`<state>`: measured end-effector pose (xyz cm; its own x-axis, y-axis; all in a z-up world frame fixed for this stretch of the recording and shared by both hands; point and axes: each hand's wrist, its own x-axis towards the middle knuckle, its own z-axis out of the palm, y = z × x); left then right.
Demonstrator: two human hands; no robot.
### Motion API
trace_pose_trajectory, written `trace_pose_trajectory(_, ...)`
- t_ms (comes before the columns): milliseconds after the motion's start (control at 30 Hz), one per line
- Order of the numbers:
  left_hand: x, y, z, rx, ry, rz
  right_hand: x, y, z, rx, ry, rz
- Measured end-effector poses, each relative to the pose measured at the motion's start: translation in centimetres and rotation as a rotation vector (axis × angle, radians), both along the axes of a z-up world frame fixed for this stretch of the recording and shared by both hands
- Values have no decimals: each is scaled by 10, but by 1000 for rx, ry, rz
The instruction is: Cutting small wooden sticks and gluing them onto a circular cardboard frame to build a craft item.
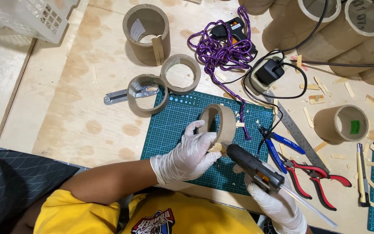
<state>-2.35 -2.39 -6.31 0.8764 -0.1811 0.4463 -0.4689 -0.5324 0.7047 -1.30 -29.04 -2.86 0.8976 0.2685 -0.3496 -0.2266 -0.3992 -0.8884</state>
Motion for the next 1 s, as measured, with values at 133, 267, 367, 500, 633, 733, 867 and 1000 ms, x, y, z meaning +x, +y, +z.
trace_pose_trajectory(133,0,2,6,10,-13,14,4,12,15,125,-36,85)
trace_pose_trajectory(267,0,2,8,29,-115,48,7,16,22,80,-75,166)
trace_pose_trajectory(367,0,2,10,27,-112,51,7,15,18,38,-136,184)
trace_pose_trajectory(500,0,2,12,42,-105,48,5,8,6,122,-87,155)
trace_pose_trajectory(633,0,3,13,37,-107,46,4,10,11,127,-109,163)
trace_pose_trajectory(733,0,4,15,30,-84,29,5,13,13,102,-136,179)
trace_pose_trajectory(867,0,2,11,34,-121,50,2,10,7,141,-108,142)
trace_pose_trajectory(1000,-1,2,11,58,-146,63,2,12,13,116,-96,145)
